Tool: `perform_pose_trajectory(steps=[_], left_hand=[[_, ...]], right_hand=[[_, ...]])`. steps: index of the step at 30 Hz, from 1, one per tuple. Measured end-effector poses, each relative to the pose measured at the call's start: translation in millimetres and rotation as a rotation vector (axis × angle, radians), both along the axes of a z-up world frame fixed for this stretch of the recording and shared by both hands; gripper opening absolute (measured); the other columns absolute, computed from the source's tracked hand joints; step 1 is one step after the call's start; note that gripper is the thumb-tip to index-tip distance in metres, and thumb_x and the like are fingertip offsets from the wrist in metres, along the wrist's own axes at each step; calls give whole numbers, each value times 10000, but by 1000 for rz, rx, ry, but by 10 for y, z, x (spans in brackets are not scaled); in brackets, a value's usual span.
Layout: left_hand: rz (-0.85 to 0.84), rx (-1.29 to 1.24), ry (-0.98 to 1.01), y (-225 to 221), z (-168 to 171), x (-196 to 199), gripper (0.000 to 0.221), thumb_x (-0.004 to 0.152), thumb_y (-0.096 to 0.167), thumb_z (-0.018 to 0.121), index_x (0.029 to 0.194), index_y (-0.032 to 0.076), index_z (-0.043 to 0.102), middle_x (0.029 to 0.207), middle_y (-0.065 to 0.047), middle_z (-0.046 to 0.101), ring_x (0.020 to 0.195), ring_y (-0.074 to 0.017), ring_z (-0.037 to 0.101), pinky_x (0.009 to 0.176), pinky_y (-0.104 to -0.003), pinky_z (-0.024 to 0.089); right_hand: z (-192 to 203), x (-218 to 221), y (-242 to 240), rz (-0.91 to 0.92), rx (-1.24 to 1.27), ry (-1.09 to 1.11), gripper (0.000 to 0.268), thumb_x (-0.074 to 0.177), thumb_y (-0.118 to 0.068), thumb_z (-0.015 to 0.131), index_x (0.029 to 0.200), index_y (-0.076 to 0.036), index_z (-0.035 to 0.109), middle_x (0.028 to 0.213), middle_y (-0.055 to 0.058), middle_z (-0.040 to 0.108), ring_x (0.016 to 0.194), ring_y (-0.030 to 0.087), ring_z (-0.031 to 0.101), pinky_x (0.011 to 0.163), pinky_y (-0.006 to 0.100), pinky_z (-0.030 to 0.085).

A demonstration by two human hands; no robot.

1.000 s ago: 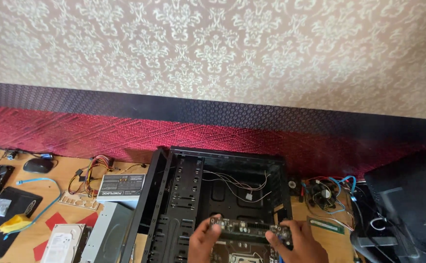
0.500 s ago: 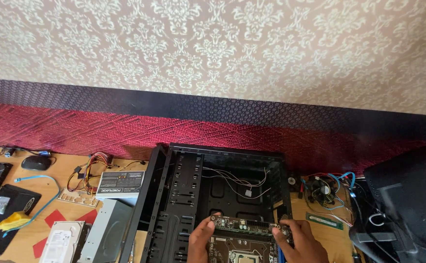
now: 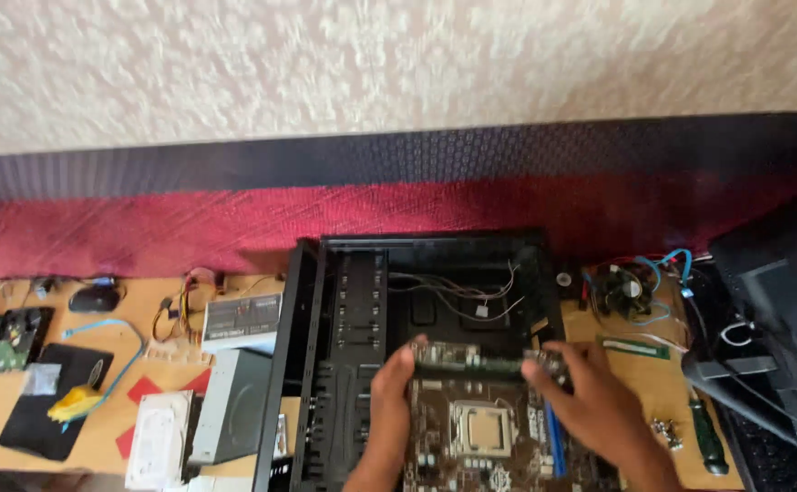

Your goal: Installing a CPU and RAM modules onto a motherboard at a computer repair station.

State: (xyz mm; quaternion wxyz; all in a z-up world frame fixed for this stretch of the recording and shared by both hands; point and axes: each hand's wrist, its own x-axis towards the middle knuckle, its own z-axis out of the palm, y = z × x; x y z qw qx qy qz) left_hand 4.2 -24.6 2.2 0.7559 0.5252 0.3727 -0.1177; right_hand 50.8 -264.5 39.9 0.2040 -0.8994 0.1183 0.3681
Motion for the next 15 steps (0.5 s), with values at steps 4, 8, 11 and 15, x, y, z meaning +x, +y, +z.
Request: perform_pose_trajectory(steps=[4,8,11,15], left_hand=[[139,-291,-22,-24,235,206,580,996,393,464,1436,92,694,1104,-211,727,916,-358,662,795,-452,510],[192,-486,-113,-65,317,211,690,873,317,540,1490,9,561,1327,-303,695,1091,-430,675,906,-541,524],[223,-567,-133,-90,374,175,639,914,267,501,1498,10,507,1355,-303,668,1160,-445,641,969,-589,496],[213,-427,-78,-89,474,127,522,1009,203,410,1477,27,560,1365,-268,708,1186,-412,675,975,-543,539]], right_hand=[[249,180,-54,-25,47,-76,829,801,-780,277,1535,-428,437,1603,-4,388,1431,277,509,1151,505,463],[232,248,-87,12,19,-77,702,894,-688,358,1560,-470,396,1375,-28,534,1169,216,700,1010,451,538],[240,225,-47,-16,63,-43,619,934,-622,396,1538,-486,411,1565,-53,367,1278,231,656,1073,493,553],[194,165,-11,53,-30,-118,533,967,-570,425,1496,-512,450,1352,-62,478,952,205,679,862,410,538]])
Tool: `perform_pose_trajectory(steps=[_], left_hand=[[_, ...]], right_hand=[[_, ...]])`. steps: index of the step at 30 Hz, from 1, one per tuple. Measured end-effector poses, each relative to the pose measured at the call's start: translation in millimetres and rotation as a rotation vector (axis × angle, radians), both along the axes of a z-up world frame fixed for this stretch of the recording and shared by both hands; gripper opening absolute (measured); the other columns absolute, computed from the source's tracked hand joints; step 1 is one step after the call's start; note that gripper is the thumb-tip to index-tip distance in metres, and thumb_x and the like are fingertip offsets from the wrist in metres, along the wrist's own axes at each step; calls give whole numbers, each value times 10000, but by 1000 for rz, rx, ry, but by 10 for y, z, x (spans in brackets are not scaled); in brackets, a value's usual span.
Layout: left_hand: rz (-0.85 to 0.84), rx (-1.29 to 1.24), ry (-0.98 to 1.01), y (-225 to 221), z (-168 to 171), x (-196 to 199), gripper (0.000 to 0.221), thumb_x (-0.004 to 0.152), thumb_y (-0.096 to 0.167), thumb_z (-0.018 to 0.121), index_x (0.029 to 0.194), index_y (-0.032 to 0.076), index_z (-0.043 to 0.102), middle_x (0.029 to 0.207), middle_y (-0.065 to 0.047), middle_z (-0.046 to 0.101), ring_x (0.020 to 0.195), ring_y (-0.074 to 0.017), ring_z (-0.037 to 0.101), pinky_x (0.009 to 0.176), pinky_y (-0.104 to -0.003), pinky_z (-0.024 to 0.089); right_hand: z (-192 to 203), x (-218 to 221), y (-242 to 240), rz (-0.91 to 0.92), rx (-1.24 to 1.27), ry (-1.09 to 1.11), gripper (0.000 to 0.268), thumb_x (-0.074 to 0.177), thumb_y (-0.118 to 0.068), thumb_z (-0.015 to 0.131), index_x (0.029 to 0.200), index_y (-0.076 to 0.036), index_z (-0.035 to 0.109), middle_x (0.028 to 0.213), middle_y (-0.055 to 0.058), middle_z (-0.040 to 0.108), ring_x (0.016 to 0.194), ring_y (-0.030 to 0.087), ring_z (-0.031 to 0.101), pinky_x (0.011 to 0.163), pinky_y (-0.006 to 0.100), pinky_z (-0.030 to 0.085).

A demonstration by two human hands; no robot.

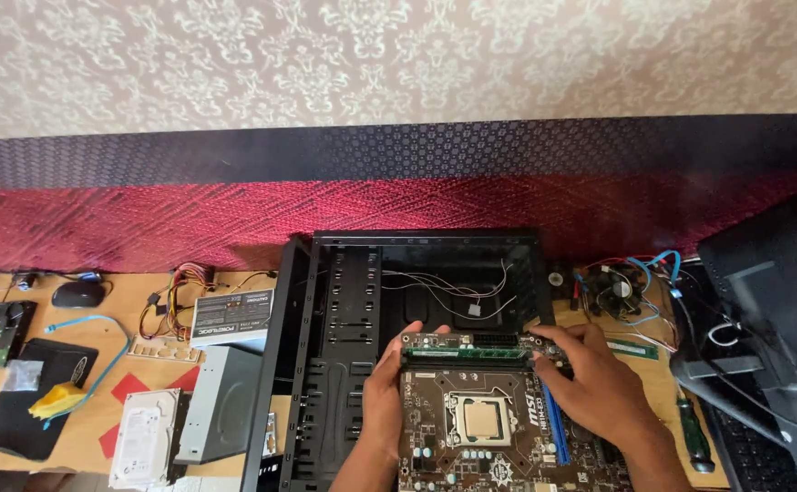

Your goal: Installing a CPU and RAM modules onto a motherboard at a computer repair station.

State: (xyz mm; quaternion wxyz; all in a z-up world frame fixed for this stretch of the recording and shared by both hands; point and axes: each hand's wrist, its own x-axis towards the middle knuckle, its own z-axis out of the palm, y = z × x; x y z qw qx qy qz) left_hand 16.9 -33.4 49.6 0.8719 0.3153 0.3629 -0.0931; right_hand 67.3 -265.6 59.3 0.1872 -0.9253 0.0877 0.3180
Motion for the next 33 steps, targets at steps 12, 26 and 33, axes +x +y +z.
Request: perform_pose_trajectory(steps=[12,26,33], left_hand=[[-73,-47,-215,67,-664,-105,593,948,364,542,1492,130,579,1087,-186,691,935,-325,671,807,-462,546],[-472,749,-355,166,-284,-137,542,907,472,603,1395,252,520,1351,-19,542,565,-108,335,644,-331,411],[-597,935,-609,258,12,-200,909,764,751,613,1462,197,433,1499,-72,507,1365,-278,527,1073,-513,407]], right_hand=[[20,-99,-41,-36,66,3,667,872,-649,353,1527,-523,357,1518,-122,350,1046,241,678,862,534,596],[-128,-214,51,-152,126,-147,697,789,-697,483,1443,-454,491,1538,-81,328,1367,215,511,1073,618,520],[-174,-446,34,-43,323,-894,758,566,-555,832,1204,-185,655,1461,96,422,1421,286,452,1037,502,491]])
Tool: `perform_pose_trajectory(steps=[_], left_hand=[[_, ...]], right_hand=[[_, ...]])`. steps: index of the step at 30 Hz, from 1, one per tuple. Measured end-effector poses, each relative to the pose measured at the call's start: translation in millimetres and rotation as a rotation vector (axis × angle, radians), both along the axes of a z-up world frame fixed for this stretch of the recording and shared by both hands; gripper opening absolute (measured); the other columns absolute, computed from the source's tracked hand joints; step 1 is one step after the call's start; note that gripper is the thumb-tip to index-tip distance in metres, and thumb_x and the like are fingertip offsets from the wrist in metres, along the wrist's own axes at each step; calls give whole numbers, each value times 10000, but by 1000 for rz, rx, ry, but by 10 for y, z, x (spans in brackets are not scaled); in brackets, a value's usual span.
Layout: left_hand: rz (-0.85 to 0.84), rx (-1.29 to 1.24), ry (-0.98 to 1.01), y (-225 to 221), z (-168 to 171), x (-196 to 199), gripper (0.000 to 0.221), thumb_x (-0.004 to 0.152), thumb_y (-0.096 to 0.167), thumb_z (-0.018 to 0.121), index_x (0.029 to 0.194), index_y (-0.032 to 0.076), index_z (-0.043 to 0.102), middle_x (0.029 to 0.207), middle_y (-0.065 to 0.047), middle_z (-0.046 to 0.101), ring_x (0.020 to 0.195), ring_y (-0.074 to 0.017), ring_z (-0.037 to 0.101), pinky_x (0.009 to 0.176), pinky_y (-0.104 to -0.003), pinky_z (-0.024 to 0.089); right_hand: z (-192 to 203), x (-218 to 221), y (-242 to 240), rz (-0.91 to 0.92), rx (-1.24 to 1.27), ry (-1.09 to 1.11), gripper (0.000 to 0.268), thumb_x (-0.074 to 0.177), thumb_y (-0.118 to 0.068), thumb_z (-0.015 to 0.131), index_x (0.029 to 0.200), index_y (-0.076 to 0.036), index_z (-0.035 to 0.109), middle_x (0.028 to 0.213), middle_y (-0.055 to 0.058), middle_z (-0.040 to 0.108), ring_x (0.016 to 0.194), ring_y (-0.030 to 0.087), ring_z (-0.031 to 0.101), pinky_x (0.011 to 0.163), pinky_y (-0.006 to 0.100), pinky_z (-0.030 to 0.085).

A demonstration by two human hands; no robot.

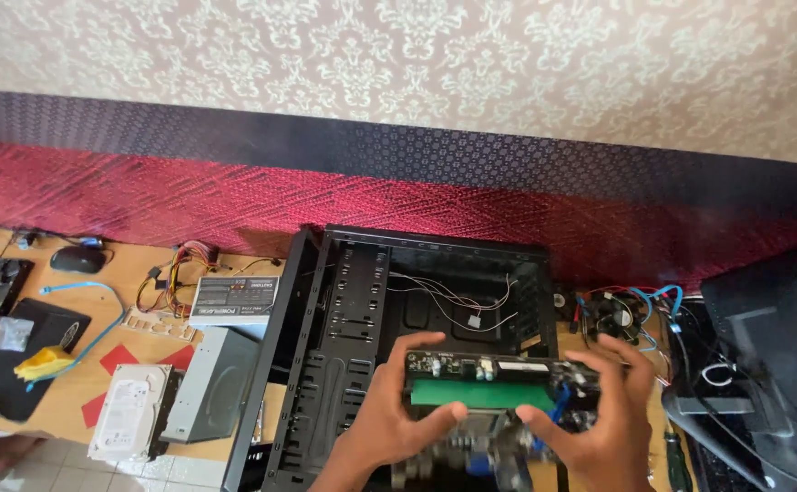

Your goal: Installing a CPU and RAM modules onto a motherboard at a computer repair station.

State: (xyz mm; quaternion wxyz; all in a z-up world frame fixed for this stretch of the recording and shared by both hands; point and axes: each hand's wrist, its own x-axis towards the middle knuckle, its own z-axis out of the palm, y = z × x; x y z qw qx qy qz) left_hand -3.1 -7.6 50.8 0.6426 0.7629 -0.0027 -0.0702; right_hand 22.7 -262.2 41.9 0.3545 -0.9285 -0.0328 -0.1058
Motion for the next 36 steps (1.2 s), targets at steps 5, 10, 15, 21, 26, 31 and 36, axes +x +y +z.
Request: perform_pose_trajectory(steps=[5,10,15,21,26,31,36], left_hand=[[21,-74,-341,-24,-244,-39,569,783,441,826,1179,87,619,805,-8,680,613,-96,593,545,-276,452],[12,-40,-482,-61,-303,-41,569,806,471,816,1183,96,613,1029,-57,735,799,-192,748,639,-316,564],[2,-20,-486,-75,-211,-63,612,776,523,830,1188,126,614,935,-36,740,703,-151,724,575,-281,558],[138,32,-532,-141,-319,-141,561,783,504,840,1164,136,654,936,-30,752,671,-139,714,553,-282,531],[247,-65,-445,-159,-494,-227,582,778,534,853,1142,113,682,1049,-71,788,847,-204,817,628,-325,670],[350,-67,-261,-104,-460,-281,601,721,584,856,1138,178,705,908,-11,782,770,-193,777,621,-389,619],[414,-39,-54,-67,-467,-306,646,635,630,859,1148,255,742,1040,16,779,973,-225,787,826,-451,648]], right_hand=[[-78,-39,-38,59,79,-279,843,520,-573,805,1177,-81,611,1487,197,360,1407,357,409,1122,503,425],[-78,-46,-50,90,123,-320,843,527,-559,803,1194,-85,599,1462,226,364,1387,346,461,1138,515,447],[-97,-53,-80,107,125,-359,879,538,-597,776,1221,-77,585,1474,220,364,1337,327,481,1125,485,465],[-37,15,-167,166,80,-245,888,540,-564,825,1270,-114,593,1501,190,370,1301,319,524,1105,503,474],[39,121,-158,267,74,-111,951,538,-523,898,1352,-136,593,1530,167,356,1404,342,478,1174,523,407],[72,85,-3,258,-84,-206,923,626,-607,828,1408,-179,588,1637,147,280,1609,412,145,1222,663,200],[57,115,36,278,-66,-165,958,658,-581,831,1472,-177,525,1645,112,334,1602,433,158,1207,683,112]])
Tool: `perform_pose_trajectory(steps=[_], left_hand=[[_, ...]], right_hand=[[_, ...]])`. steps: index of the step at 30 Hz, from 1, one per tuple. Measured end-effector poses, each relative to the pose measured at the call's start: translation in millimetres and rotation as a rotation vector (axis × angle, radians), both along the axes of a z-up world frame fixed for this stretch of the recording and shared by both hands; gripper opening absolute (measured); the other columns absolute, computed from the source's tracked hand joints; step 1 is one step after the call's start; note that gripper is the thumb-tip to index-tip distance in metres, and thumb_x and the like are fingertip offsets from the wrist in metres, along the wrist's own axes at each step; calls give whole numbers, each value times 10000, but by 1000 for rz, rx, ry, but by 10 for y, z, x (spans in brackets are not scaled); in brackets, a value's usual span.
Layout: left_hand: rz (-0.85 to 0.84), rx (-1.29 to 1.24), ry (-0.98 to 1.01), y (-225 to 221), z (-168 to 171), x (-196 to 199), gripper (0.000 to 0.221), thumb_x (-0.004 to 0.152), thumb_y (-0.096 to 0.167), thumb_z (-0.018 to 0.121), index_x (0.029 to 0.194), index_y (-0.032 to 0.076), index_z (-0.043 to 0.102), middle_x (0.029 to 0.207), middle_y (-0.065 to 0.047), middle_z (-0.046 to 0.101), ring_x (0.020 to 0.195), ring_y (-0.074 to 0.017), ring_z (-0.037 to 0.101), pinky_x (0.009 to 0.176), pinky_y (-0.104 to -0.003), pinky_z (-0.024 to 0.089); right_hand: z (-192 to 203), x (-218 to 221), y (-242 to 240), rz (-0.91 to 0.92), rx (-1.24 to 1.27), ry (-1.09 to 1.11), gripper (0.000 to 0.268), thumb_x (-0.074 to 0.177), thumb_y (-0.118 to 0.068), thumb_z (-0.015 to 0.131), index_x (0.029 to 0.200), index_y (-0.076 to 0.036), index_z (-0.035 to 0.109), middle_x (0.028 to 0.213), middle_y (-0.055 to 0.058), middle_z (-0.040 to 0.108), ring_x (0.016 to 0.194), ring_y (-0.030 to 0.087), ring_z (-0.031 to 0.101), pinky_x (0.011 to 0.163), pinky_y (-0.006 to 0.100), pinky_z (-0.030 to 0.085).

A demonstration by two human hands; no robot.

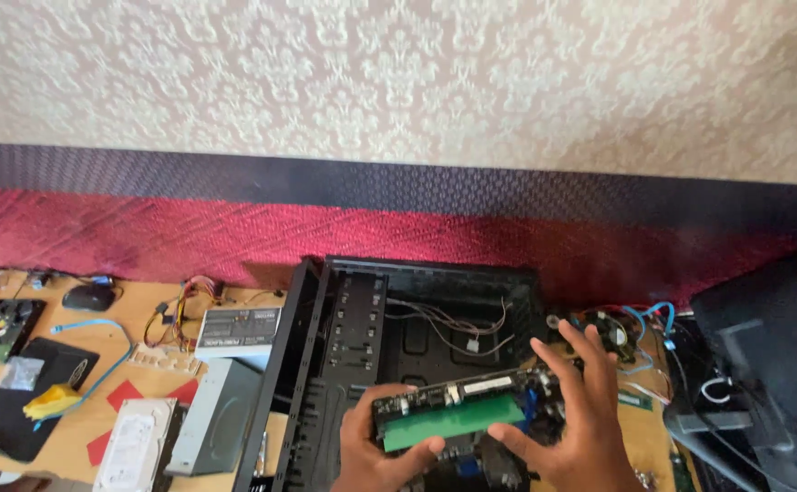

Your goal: Installing a CPU and RAM modules onto a motherboard at a computer repair station.

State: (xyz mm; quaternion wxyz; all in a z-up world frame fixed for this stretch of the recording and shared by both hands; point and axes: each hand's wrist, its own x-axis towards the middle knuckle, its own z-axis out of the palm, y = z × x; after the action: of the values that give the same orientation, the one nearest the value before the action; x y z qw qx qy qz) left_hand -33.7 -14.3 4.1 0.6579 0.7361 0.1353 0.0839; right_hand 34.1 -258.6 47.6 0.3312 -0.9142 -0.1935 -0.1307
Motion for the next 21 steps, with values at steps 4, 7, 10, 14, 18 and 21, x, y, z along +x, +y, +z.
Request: perform_pose_trajectory(steps=[4,7,10,14,18,21], left_hand=[[19,-225,56,-61,-20,49,614,620,476,926,1126,175,751,870,-58,798,789,-253,830,652,-453,696],[67,-31,274,-134,-22,75,668,565,659,862,1142,335,769,982,54,734,987,-223,729,951,-541,536],[-30,-190,103,-93,-27,121,648,648,541,878,1168,190,718,920,-38,789,854,-260,814,732,-457,728],[-61,-233,181,-75,55,103,621,651,496,896,1169,202,717,958,-48,786,909,-278,813,800,-496,732],[19,-58,416,-101,149,88,614,536,534,951,1092,304,831,995,2,674,970,-175,727,862,-363,610],[-43,42,424,-71,66,77,659,524,644,915,1123,385,818,1032,37,687,1097,-155,653,959,-386,530]], right_hand=[[22,9,4,-25,1,71,1044,665,-574,826,1547,-187,422,1674,98,291,1605,420,93,1200,697,40],[5,64,-28,12,8,38,1044,689,-580,799,1560,-169,395,1683,101,276,1624,388,58,1221,672,61],[167,39,-2,136,112,51,1008,750,-382,830,1581,-112,326,1675,138,302,1612,381,121,1253,632,5],[197,6,-4,138,142,37,1025,735,-345,845,1584,-119,316,1660,112,343,1584,350,221,1277,621,11],[-22,129,-52,158,-86,-52,952,712,-629,755,1515,-209,462,1577,18,489,1523,304,366,1217,664,114],[-228,158,-105,63,-271,-10,945,652,-866,659,1415,-309,613,1489,-63,581,1466,259,430,1130,728,191]])
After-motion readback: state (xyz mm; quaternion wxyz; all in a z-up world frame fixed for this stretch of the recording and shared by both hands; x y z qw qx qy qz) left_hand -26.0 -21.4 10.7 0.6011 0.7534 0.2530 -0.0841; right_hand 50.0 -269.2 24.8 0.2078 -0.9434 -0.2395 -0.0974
